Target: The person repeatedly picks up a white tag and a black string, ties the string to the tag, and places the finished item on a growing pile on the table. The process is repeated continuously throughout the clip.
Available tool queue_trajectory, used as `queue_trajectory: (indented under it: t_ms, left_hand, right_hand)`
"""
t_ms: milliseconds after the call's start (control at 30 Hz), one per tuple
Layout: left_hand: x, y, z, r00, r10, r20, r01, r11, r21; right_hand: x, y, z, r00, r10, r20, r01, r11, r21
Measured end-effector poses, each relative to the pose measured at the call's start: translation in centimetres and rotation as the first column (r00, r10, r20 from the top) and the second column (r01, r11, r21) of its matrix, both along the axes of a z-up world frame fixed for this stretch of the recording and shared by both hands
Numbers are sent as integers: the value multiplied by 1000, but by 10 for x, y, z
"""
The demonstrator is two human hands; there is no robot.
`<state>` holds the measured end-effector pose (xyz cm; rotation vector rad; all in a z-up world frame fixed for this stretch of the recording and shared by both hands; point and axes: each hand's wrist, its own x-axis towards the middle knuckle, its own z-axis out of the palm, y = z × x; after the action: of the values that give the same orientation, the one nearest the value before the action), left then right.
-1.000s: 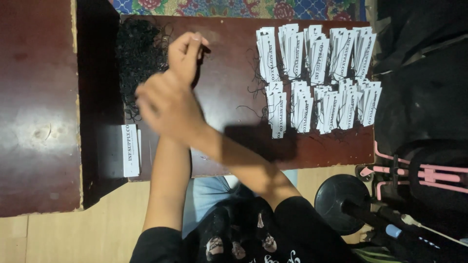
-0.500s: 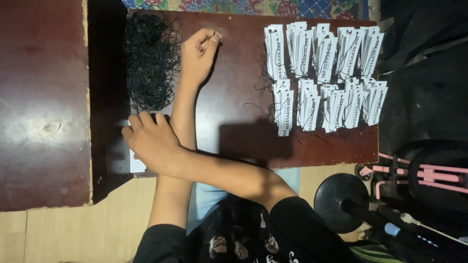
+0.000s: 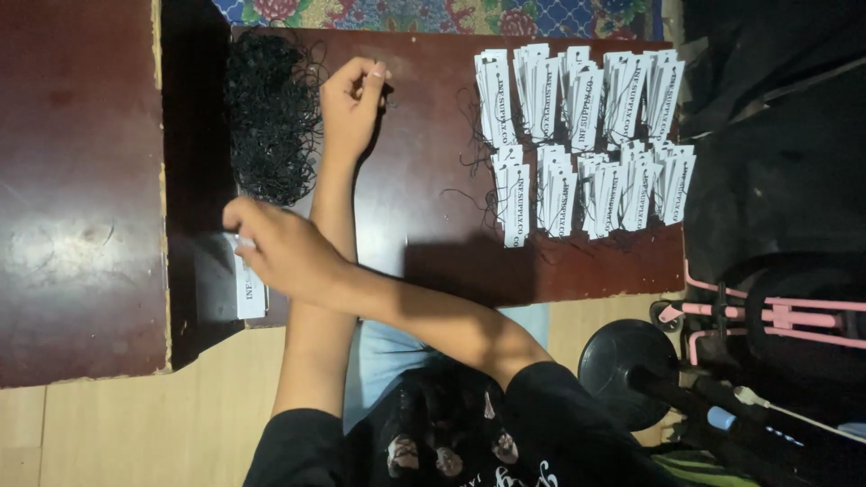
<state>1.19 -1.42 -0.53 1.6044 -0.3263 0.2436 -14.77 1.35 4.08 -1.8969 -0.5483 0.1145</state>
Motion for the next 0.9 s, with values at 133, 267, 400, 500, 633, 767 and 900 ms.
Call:
queue_trajectory:
  t_ms: [133, 267, 400, 500, 633, 767, 900]
  left_hand:
    - [5, -1, -4, 981, 64, 185, -75, 996, 56]
    - [9, -1, -13, 988, 113, 108, -105, 992, -77]
    - [-1, -1, 10, 990, 101, 101, -101, 995, -12]
    - [1, -2, -1, 996, 65, 53, -63, 997, -38]
    - [3, -1, 2, 999, 40, 27, -39, 999, -9]
    - [2, -1, -4, 998, 52, 20, -52, 999, 0]
    - [-3, -2, 4, 999, 2, -37, -6, 994, -105]
  right_hand:
    - [24, -39, 7, 990, -113, -82, 131, 960, 248]
    - [59, -92, 4, 912, -405, -67, 398, 831, 390]
    - [93, -133, -18, 835, -542, -97, 515, 708, 483]
    - [103, -143, -39, 812, -573, -114, 542, 666, 512]
    - [108, -145, -38, 827, -551, -109, 515, 667, 538]
    - [108, -150, -38, 805, -589, -70, 550, 696, 462]
    - [114, -155, -39, 794, -596, -116, 568, 660, 492]
